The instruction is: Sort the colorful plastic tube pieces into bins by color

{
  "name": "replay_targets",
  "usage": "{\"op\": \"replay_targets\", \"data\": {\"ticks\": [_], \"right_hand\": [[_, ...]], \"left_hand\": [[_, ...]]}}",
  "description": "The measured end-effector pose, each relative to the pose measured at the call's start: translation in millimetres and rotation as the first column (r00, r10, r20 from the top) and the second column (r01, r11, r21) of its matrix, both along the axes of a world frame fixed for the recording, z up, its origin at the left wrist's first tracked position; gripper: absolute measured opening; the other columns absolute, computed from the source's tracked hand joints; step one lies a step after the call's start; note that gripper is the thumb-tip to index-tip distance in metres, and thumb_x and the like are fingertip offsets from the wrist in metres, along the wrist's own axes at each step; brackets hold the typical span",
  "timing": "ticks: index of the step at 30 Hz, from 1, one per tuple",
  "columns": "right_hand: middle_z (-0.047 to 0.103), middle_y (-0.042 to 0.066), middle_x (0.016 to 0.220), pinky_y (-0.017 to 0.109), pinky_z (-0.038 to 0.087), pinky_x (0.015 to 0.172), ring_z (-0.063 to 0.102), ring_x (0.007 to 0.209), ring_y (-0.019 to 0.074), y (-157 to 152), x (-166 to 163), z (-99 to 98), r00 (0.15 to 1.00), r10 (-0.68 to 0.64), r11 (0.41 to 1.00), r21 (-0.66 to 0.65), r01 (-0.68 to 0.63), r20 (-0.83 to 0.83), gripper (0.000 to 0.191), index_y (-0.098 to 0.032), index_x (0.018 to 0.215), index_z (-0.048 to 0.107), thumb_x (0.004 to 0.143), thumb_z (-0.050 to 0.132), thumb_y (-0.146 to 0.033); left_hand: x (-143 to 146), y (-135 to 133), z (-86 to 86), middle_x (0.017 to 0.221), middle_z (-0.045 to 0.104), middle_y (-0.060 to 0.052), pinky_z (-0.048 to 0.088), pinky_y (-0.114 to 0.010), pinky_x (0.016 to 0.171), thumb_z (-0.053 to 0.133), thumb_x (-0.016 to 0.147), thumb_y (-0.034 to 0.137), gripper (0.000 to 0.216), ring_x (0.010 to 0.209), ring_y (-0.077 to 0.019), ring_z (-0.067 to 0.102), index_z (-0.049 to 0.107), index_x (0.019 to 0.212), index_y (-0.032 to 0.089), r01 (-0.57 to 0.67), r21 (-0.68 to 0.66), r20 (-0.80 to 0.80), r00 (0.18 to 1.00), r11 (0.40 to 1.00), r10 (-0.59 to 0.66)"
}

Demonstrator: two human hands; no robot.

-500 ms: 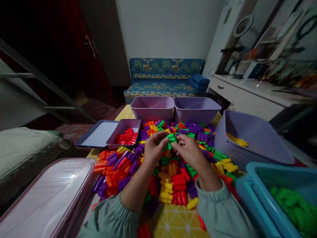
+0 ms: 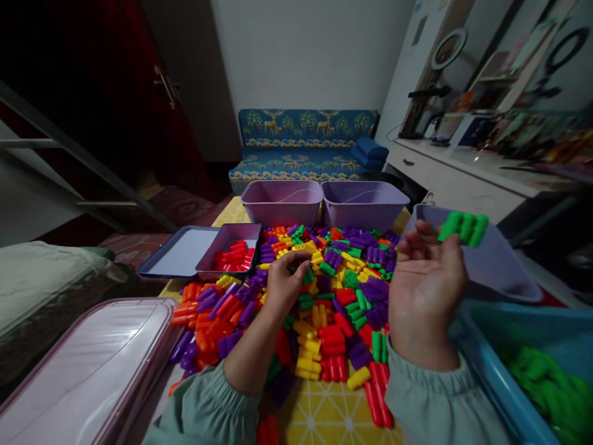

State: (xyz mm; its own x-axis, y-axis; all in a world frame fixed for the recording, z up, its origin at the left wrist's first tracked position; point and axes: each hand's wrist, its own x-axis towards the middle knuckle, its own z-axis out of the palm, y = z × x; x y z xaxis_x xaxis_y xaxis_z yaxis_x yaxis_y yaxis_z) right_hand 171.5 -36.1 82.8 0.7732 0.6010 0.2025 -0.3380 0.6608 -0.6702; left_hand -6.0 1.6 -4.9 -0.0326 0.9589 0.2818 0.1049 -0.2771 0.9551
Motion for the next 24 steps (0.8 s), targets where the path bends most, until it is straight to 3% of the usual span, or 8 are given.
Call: {"op": "replay_targets", "data": {"ticks": [5,9,12,15,19,22,24], "right_hand": [[0.065,-0.001,0.115,0.027,0.053,0.066,0.065,0.092,0.0116,-14,24,14.2,0.99,-0.116,0.99,0.065,0.122,-0.084,0.021,-0.026,0.087,0.06,0.093,0.043,-0.037],[0.059,-0.01,0.128,0.032,0.053,0.066,0.057,0.117,0.0157,-28,53,14.6,0.976,-0.212,0.968,0.148,0.203,0.044,0.022,-0.034,0.086,0.062,0.092,0.042,-0.04],[0.055,-0.014,0.134,0.036,0.052,0.063,0.052,0.126,0.0185,-35,67,11.5,0.957,-0.229,0.961,0.198,0.193,0.178,0.025,-0.039,0.091,0.064,0.091,0.04,-0.045],[0.057,-0.009,0.132,0.036,0.051,0.06,0.058,0.116,0.021,-34,59,13.3,0.955,-0.182,0.972,0.188,0.14,0.233,0.026,-0.038,0.094,0.063,0.091,0.039,-0.048],[0.068,0.0,0.097,0.026,0.046,0.055,0.063,0.07,0.012,-22,22,18.6,0.989,-0.056,0.998,0.018,0.054,0.14,0.012,-0.026,0.088,0.063,0.085,0.053,-0.033],[0.067,0.0,0.08,0.022,0.044,0.053,0.058,0.057,0.0087,-7,-3,8.2,0.943,0.154,0.983,-0.147,-0.114,0.296,0.013,-0.02,0.086,0.063,0.08,0.06,-0.032],[0.068,0.002,0.079,0.022,0.044,0.052,0.059,0.057,0.0101,3,-13,-7.2,0.847,0.338,0.924,-0.316,-0.215,0.41,0.018,-0.018,0.085,0.064,0.078,0.063,-0.035]], "left_hand": [[1,-2,0.3,0.088,0.074,-0.007,0.053,-0.029,0.077,0.065,0.077,0.023,0.016,0.083,-0.0188,0.069,0.073,0.089,0.014,-0.005,0.003,-0.039,0.999,1.0,0.006],[1,-2,1.3,0.088,0.075,-0.007,0.053,-0.03,0.078,0.064,0.077,0.022,0.016,0.083,-0.0193,0.069,0.072,0.089,0.015,-0.009,0.003,-0.045,0.999,1.0,0.009],[1,-1,1.7,0.089,0.075,-0.007,0.053,-0.03,0.079,0.064,0.078,0.023,0.016,0.083,-0.0195,0.069,0.072,0.089,0.014,-0.013,0.006,-0.067,0.998,1.0,0.014],[1,-2,1.6,0.088,0.075,-0.008,0.053,-0.03,0.078,0.063,0.078,0.024,0.017,0.083,-0.0193,0.069,0.072,0.088,0.014,-0.018,0.005,-0.08,0.997,1.0,0.019],[1,-2,0.9,0.088,0.074,-0.007,0.052,-0.03,0.078,0.062,0.079,0.024,0.017,0.084,-0.0191,0.069,0.072,0.088,0.015,-0.018,-0.001,-0.074,0.997,1.0,0.018],[0,-2,0.0,0.088,0.074,-0.006,0.052,-0.03,0.078,0.062,0.079,0.024,0.016,0.085,-0.0195,0.069,0.072,0.088,0.016,-0.017,0.001,-0.072,0.997,1.0,0.017],[0,-1,-1.1,0.089,0.075,-0.006,0.052,-0.03,0.079,0.062,0.079,0.025,0.016,0.086,-0.0197,0.069,0.072,0.089,0.016,-0.019,0.001,-0.069,0.997,1.0,0.019]]}}
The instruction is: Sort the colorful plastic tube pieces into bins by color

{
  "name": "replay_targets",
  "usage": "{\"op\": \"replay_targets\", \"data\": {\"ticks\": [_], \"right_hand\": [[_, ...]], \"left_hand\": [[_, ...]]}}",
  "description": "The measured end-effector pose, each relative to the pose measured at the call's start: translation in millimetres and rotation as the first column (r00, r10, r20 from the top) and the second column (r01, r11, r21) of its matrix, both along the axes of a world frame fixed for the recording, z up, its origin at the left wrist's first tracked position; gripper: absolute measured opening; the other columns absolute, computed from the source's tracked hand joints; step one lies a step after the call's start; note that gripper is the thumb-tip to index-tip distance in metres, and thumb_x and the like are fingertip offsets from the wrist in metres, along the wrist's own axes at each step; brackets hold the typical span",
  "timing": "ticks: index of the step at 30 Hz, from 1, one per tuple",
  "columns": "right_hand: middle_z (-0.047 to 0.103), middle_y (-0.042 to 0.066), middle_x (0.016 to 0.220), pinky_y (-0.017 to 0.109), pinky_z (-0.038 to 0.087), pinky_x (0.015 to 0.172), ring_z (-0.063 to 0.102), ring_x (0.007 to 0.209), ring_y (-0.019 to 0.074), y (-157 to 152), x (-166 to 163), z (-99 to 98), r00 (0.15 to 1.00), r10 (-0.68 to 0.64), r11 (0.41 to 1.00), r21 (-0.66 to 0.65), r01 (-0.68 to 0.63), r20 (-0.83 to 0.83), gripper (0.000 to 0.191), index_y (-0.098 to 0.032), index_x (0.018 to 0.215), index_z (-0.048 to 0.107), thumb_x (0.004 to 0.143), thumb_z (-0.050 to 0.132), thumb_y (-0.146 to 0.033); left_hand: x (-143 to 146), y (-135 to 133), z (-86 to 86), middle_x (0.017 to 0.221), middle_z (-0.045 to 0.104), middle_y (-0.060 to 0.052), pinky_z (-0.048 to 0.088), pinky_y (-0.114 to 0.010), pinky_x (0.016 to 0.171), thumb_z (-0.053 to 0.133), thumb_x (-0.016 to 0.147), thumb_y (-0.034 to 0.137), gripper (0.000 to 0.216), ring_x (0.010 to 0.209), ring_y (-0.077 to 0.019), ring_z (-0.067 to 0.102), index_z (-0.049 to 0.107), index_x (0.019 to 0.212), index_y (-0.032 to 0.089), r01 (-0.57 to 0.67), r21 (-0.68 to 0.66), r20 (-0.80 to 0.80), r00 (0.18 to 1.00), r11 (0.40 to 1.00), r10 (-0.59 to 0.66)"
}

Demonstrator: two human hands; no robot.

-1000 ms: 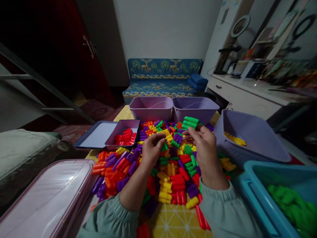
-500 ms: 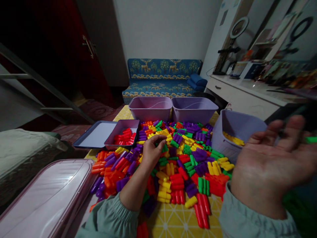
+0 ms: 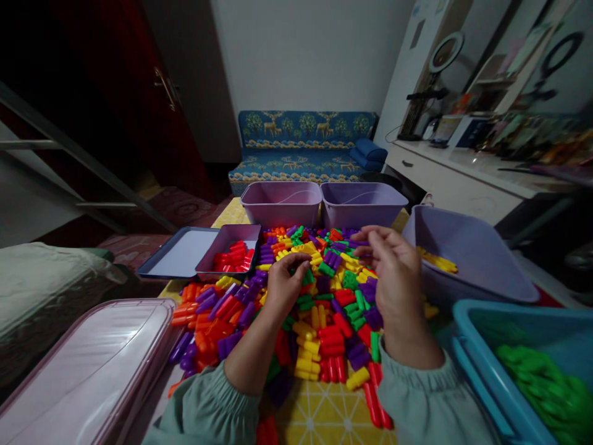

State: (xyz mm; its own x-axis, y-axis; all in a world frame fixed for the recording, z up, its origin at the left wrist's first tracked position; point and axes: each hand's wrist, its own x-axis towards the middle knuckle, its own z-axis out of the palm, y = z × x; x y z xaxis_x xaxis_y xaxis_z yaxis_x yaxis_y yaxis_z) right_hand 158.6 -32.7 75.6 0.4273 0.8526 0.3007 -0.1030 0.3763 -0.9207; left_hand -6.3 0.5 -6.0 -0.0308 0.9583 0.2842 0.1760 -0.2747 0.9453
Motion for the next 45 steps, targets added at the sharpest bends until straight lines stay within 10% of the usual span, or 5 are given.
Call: {"op": "replay_targets", "data": {"ticks": [15,26,36,40,45], "right_hand": [[0.073,0.006,0.1,0.03,0.052,0.073,0.069,0.077,0.0183,13,-10,-46.1,0.558,0.365,0.915,-0.398,-0.066,0.746,0.025,-0.019,0.1,0.069,0.075,0.067,-0.022],[0.072,0.002,0.086,0.026,0.041,0.061,0.065,0.074,0.0184,8,-32,-50.1,0.326,0.443,0.89,-0.452,-0.052,0.835,0.039,-0.025,0.108,0.069,0.069,0.071,-0.023],[0.07,0.001,0.076,0.026,0.047,0.06,0.063,0.064,0.0156,13,-28,-49.4,0.644,0.297,0.943,-0.323,-0.081,0.706,0.02,-0.02,0.091,0.066,0.071,0.062,-0.018],[0.069,0.001,0.078,0.028,0.054,0.062,0.066,0.066,0.0159,12,-16,-30.5,0.954,0.139,0.986,-0.123,-0.11,0.266,0.022,-0.019,0.089,0.061,0.071,0.07,-0.027],[0.068,-0.002,0.082,0.027,0.056,0.074,0.068,0.074,0.0109,-3,1,8.1,0.959,-0.1,0.953,0.253,0.169,-0.265,0.013,-0.018,0.089,0.062,0.077,0.068,-0.019]], "left_hand": [[-12,-3,23.5,0.095,0.073,-0.008,0.051,-0.025,0.069,0.061,0.082,0.026,0.018,0.083,-0.0174,0.067,0.072,0.092,0.017,-0.064,0.131,-0.15,0.985,0.989,0.083],[-40,-22,54.5,0.103,0.072,-0.011,0.048,-0.033,0.077,0.076,0.065,0.028,0.047,0.094,-0.0293,0.067,0.069,0.112,0.023,0.176,-0.09,-0.867,0.471,0.98,-0.164],[-31,-8,44.1,0.095,0.074,-0.007,0.049,-0.027,0.07,0.061,0.079,0.017,0.028,0.077,-0.019,0.067,0.069,0.106,0.021,0.016,0.091,-0.711,0.701,0.996,0.054],[-37,-10,50.5,0.09,0.075,-0.007,0.048,-0.028,0.068,0.064,0.079,0.023,0.024,0.075,-0.02,0.068,0.071,0.102,0.019,0.021,0.097,-0.707,0.705,0.995,0.054],[-40,-17,58.3,0.09,0.076,-0.007,0.048,-0.027,0.068,0.064,0.076,0.019,0.029,0.078,-0.0212,0.069,0.072,0.103,0.022,0.071,0.004,-0.765,0.643,0.997,-0.043]]}}
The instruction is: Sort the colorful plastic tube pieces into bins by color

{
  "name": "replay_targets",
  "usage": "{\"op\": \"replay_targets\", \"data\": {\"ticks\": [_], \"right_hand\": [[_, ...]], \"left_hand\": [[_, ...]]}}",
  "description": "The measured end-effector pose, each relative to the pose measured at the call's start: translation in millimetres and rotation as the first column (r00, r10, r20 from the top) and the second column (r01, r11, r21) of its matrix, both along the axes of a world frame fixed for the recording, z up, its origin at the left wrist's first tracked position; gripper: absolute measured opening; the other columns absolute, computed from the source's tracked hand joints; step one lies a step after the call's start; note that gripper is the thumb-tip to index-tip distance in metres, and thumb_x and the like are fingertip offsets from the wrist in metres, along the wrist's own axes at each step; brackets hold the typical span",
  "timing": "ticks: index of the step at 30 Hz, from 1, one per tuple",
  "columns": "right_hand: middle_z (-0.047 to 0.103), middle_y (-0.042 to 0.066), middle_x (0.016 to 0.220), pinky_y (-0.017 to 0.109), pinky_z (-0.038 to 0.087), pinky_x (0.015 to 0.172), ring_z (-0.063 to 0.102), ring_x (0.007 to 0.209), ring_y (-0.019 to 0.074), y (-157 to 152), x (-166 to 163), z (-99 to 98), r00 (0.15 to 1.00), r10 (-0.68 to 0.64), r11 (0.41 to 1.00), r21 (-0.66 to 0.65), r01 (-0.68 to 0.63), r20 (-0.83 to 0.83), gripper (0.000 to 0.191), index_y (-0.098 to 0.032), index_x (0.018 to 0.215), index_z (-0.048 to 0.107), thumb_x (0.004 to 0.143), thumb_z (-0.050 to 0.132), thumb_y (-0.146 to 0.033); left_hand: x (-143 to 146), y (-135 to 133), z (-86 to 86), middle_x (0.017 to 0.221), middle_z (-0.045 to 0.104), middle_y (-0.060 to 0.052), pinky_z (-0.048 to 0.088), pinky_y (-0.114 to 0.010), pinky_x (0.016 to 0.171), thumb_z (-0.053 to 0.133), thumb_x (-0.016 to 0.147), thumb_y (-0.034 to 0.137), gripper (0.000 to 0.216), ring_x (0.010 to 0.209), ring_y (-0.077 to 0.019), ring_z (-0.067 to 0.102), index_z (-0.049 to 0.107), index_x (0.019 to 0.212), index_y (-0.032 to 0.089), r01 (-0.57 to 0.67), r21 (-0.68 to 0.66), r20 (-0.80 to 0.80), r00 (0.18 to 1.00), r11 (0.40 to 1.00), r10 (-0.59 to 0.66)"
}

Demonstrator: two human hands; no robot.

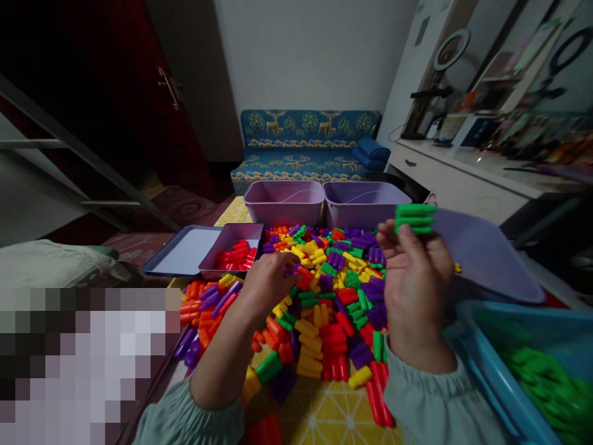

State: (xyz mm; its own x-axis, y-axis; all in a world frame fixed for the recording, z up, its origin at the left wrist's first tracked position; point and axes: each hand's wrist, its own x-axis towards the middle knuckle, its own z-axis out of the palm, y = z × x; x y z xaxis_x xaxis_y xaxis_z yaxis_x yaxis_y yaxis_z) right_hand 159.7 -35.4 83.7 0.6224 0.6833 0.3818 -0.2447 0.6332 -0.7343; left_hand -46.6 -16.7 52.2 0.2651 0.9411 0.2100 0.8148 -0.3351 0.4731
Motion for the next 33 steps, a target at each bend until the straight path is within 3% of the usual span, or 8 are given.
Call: {"op": "replay_targets", "data": {"ticks": [4,9,14,17,20,24,29,33], "right_hand": [[0.068,0.0,0.089,0.019,0.052,0.085,0.068,0.088,0.0054,-18,24,26.9,0.951,-0.148,0.954,0.214,0.209,-0.272,0.012,-0.017,0.08,0.064,0.086,0.056,-0.011],[0.057,-0.008,0.133,0.02,0.053,0.078,0.056,0.121,0.0033,-45,60,37.9,0.91,-0.238,0.943,0.145,0.301,-0.339,0.053,-0.027,0.071,0.067,0.1,0.023,-0.027],[0.053,-0.018,0.139,0.026,0.05,0.065,0.051,0.125,0.0016,-58,67,36.4,0.95,-0.206,0.967,0.103,0.235,-0.233,0.071,-0.033,0.075,0.069,0.098,0.002,-0.028],[0.06,-0.013,0.132,0.027,0.05,0.065,0.058,0.118,0.0047,-53,54,40.8,0.936,-0.241,0.963,0.055,0.263,-0.255,0.063,-0.033,0.076,0.068,0.1,0.01,-0.034],[0.066,-0.001,0.12,0.028,0.047,0.059,0.066,0.091,0.01,-45,39,45.9,0.934,-0.205,0.975,0.025,0.222,-0.292,0.047,-0.026,0.076,0.065,0.099,0.025,-0.036],[0.063,0.005,0.097,0.025,0.04,0.052,0.053,0.06,0.0076,-40,28,47.7,0.93,-0.103,0.993,0.01,0.114,-0.352,0.04,-0.018,0.077,0.063,0.097,0.032,-0.033],[0.056,0.002,0.081,0.025,0.037,0.052,0.048,0.056,0.0083,-41,24,45.7,0.939,-0.082,0.995,0.023,0.095,-0.333,0.034,-0.015,0.081,0.062,0.095,0.035,-0.031],[0.058,0.001,0.077,0.024,0.038,0.052,0.05,0.056,0.008,-38,20,42.5,0.953,-0.07,0.997,0.01,0.076,-0.295,0.019,-0.014,0.083,0.063,0.087,0.048,-0.025]], "left_hand": [[1,-2,0.6,0.092,0.075,-0.008,0.049,-0.028,0.068,0.064,0.075,0.017,0.033,0.079,-0.0224,0.069,0.072,0.106,0.022,0.011,-0.032,-0.035,0.999,0.999,-0.012],[5,-8,6.2,0.087,0.075,-0.008,0.048,-0.027,0.065,0.067,0.072,0.017,0.035,0.075,-0.0216,0.068,0.073,0.106,0.023,0.032,-0.036,-0.014,0.999,0.999,-0.033],[9,-15,8.5,0.099,0.075,-0.009,0.051,-0.03,0.074,0.067,0.076,0.02,0.036,0.086,-0.024,0.069,0.071,0.111,0.025,0.127,-0.052,-0.018,0.992,0.991,-0.128],[9,-10,2.0,0.115,0.07,-0.012,0.049,-0.036,0.09,0.062,0.076,0.012,0.042,0.104,-0.0287,0.066,0.069,0.116,0.022,0.065,0.001,-0.08,0.995,0.998,-0.064],[11,-4,-7.2,0.12,0.068,-0.012,0.047,-0.038,0.097,0.058,0.073,0.004,0.049,0.111,-0.0289,0.063,0.067,0.118,0.021,0.093,-0.014,-0.083,0.992,0.996,-0.093],[19,0,-17.5,0.12,0.065,-0.01,0.048,-0.033,0.094,0.057,0.073,0.003,0.05,0.111,-0.0257,0.063,0.068,0.117,0.024,0.19,-0.035,-0.11,0.975,0.981,-0.193],[24,1,-23.2,0.114,0.064,-0.009,0.051,-0.031,0.076,0.061,0.077,0.014,0.034,0.098,-0.0258,0.066,0.072,0.107,0.026,0.129,-0.014,-0.218,0.967,0.991,-0.129],[22,4,-22.8,0.112,0.066,-0.009,0.049,-0.032,0.08,0.066,0.076,0.017,0.024,0.096,-0.0254,0.066,0.074,0.098,0.021,0.109,0.014,-0.071,0.992,0.994,-0.108]]}}
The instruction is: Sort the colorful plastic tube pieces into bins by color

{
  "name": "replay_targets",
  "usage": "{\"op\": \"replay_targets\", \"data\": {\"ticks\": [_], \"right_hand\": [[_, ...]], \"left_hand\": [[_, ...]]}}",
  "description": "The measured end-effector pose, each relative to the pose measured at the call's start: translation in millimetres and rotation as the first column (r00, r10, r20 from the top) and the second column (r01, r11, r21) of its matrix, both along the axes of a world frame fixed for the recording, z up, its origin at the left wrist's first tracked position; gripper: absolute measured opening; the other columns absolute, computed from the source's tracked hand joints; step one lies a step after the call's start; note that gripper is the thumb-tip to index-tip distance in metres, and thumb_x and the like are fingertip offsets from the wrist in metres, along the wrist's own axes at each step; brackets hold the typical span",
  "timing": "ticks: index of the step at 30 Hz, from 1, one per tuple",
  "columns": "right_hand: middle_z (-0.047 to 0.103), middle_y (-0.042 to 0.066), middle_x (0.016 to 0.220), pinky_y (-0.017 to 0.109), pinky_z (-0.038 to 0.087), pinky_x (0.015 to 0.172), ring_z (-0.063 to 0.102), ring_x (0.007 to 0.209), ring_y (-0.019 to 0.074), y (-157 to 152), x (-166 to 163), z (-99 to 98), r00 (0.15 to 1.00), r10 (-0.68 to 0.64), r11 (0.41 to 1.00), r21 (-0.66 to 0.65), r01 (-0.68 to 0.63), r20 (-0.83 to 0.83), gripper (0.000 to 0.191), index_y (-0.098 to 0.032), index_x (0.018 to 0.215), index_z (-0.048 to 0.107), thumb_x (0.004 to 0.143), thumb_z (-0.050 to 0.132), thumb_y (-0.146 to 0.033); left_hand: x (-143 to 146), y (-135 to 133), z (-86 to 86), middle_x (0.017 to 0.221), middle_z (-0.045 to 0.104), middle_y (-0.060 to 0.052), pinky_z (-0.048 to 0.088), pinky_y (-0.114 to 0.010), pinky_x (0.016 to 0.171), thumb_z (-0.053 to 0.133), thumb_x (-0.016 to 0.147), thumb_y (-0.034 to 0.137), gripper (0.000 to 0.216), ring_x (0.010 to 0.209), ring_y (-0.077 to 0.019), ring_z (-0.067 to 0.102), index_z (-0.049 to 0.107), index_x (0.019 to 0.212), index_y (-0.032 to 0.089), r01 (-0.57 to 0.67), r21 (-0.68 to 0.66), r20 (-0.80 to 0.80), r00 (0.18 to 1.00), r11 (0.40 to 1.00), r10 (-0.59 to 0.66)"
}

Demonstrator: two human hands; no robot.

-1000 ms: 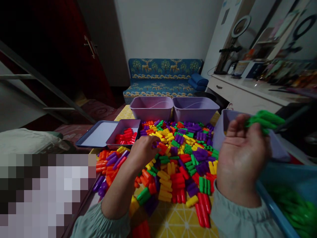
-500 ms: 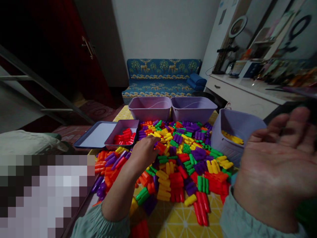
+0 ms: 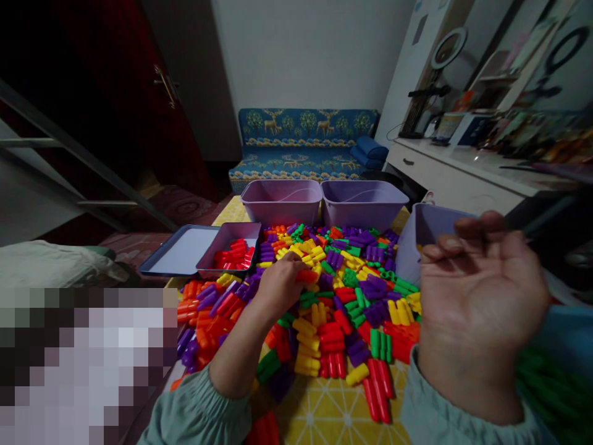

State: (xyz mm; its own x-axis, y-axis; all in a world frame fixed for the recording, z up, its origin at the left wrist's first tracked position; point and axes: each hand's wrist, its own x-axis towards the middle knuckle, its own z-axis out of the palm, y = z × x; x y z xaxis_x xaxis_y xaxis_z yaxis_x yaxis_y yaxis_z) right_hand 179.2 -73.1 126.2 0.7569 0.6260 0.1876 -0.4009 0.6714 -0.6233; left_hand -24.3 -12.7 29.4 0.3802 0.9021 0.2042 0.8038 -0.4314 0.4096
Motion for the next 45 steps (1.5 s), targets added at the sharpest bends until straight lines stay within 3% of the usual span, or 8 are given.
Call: {"op": "replay_targets", "data": {"ticks": [3,5,10,14,19,24,41,45], "right_hand": [[0.061,0.001,0.074,0.021,0.038,0.049,0.052,0.054,0.0076,7,-5,-7.5,0.977,0.059,0.997,-0.053,-0.049,0.205,0.014,-0.014,0.083,0.064,0.082,0.056,-0.025],[0.063,0.001,0.074,0.02,0.039,0.048,0.054,0.054,0.0079,14,-10,-16.5,0.908,0.166,0.982,-0.152,-0.115,0.384,0.016,-0.015,0.084,0.065,0.081,0.059,-0.03],[0.07,0.004,0.089,0.023,0.049,0.057,0.062,0.063,0.0113,29,-22,-45.0,0.519,0.471,0.869,-0.476,-0.135,0.713,0.023,-0.018,0.096,0.067,0.08,0.065,-0.034],[0.07,0.007,0.106,0.027,0.053,0.066,0.066,0.075,0.0154,34,-31,-57.4,0.299,0.493,0.858,-0.514,-0.008,0.817,0.027,-0.02,0.106,0.067,0.08,0.064,-0.028],[0.07,0.009,0.111,0.029,0.054,0.07,0.068,0.076,0.016,34,-38,-60.3,0.258,0.542,0.831,-0.555,-0.024,0.8,0.038,-0.018,0.117,0.064,0.079,0.064,-0.025],[0.072,0.008,0.108,0.029,0.054,0.07,0.068,0.079,0.0171,34,-41,-64.2,0.185,0.603,0.793,-0.608,-0.035,0.776,0.043,-0.02,0.122,0.063,0.079,0.065,-0.026],[0.072,0.005,0.095,0.024,0.051,0.062,0.065,0.071,0.0147,35,-44,-67.6,0.158,0.624,0.778,-0.626,-0.042,0.765,0.033,-0.021,0.11,0.067,0.077,0.064,-0.025],[0.072,0.005,0.092,0.025,0.052,0.067,0.067,0.075,0.0156,40,-37,-71.0,0.158,0.596,0.798,-0.603,-0.008,0.787,0.034,-0.02,0.109,0.067,0.076,0.064,-0.024]], "left_hand": [[0,2,2.0,0.09,0.07,-0.008,0.05,-0.031,0.074,0.069,0.076,0.024,0.019,0.084,-0.0233,0.066,0.072,0.093,0.015,-0.036,-0.076,0.27,0.961,0.996,0.055],[2,3,3.9,0.072,0.068,-0.005,0.049,-0.028,0.061,0.07,0.076,0.033,0.025,0.068,-0.02,0.065,0.069,0.089,0.012,0.007,-0.271,0.523,0.841,0.963,0.141],[2,3,11.3,0.075,0.069,-0.005,0.052,-0.022,0.055,0.075,0.072,0.036,0.035,0.061,-0.0138,0.066,0.064,0.093,0.011,0.337,-0.493,0.852,0.374,0.802,0.366],[-1,2,17.1,0.073,0.069,-0.004,0.053,-0.02,0.054,0.075,0.074,0.025,0.03,0.058,-0.0125,0.067,0.062,0.097,0.011,0.408,-0.494,0.869,0.258,0.767,0.422],[-5,0,19.8,0.074,0.07,-0.005,0.054,-0.02,0.054,0.074,0.074,0.027,0.032,0.056,-0.0117,0.065,0.065,0.1,0.011,0.443,-0.508,0.861,0.295,0.739,0.415],[-9,-1,19.5,0.075,0.069,-0.006,0.055,-0.022,0.058,0.078,0.071,0.04,0.045,0.06,-0.0125,0.065,0.068,0.102,0.01,0.478,-0.54,0.823,0.474,0.693,0.314],[-16,-1,19.7,0.076,0.067,-0.003,0.054,-0.027,0.06,0.083,0.061,0.048,0.06,0.067,-0.0149,0.063,0.065,0.108,0.014,0.393,-0.536,0.786,0.555,0.747,0.272],[-19,1,17.8,0.081,0.07,-0.006,0.051,-0.026,0.064,0.077,0.07,0.043,0.053,0.072,-0.0164,0.066,0.063,0.11,0.012,0.32,-0.541,0.718,0.657,0.778,0.229]]}}
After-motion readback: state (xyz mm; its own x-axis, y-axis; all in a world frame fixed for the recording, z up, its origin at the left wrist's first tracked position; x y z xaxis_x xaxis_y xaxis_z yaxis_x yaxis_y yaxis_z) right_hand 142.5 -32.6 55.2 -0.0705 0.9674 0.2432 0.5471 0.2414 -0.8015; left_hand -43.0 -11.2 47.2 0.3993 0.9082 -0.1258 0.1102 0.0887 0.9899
